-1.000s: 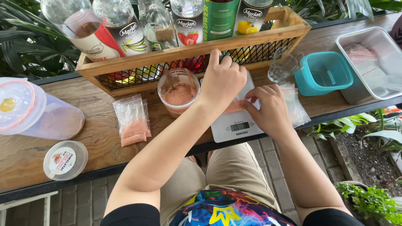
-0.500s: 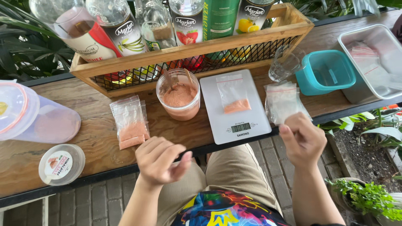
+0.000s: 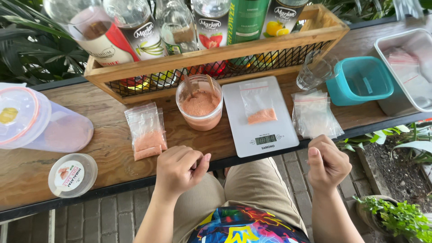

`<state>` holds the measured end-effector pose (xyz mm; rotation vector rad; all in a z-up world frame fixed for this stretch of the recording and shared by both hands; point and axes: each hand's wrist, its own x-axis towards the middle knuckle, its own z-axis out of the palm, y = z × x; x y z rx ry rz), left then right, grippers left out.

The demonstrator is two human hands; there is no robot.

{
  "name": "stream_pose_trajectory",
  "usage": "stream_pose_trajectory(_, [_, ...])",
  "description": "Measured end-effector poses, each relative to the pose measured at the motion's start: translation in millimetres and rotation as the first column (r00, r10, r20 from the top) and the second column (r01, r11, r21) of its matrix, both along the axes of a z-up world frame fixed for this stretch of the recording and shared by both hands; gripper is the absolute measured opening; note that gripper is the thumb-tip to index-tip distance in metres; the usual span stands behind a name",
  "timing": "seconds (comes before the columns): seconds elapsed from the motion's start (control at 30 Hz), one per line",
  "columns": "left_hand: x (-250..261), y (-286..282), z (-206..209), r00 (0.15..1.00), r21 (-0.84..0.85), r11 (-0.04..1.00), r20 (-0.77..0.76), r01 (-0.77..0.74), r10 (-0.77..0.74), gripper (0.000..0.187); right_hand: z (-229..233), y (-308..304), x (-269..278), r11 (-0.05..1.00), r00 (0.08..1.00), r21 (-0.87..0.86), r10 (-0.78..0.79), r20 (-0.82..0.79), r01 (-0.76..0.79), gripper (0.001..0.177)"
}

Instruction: The person scoops pink powder from a jar into small plastic bags using a spoon. They place the filled bags on a digital scale to measure the weight, then seal the bags and set them aside. The process is repeated for multiple bags.

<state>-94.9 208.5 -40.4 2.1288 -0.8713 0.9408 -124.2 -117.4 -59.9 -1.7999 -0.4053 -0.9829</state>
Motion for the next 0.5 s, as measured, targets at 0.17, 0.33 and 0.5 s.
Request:
stream_pose_trajectory(0.17, [0, 0, -2, 0.999, -0.049, 0.999, -0.040, 0.005, -0.007, 0.031, 4, -1, 3, 1.000, 1.000, -0.012, 0.023, 0.015, -0.023, 0.051])
stream_pose_trajectory(0.33, [-1, 1, -2, 0.999, -0.063, 0.998, -0.053, 0.003, -0.006, 0.031, 6, 0, 3, 0.999, 1.000, -0.035, 0.026, 0.014, -0.025, 0.050])
stream_pose_trajectory(0.5, [-3, 1, -1, 0.997, -0.060, 0.998, -0.070, -0.012, 0.008, 0.031, -4, -24, 14, 0.967, 0.993, -0.244, -0.094, -0.076, 0.072, 0.048])
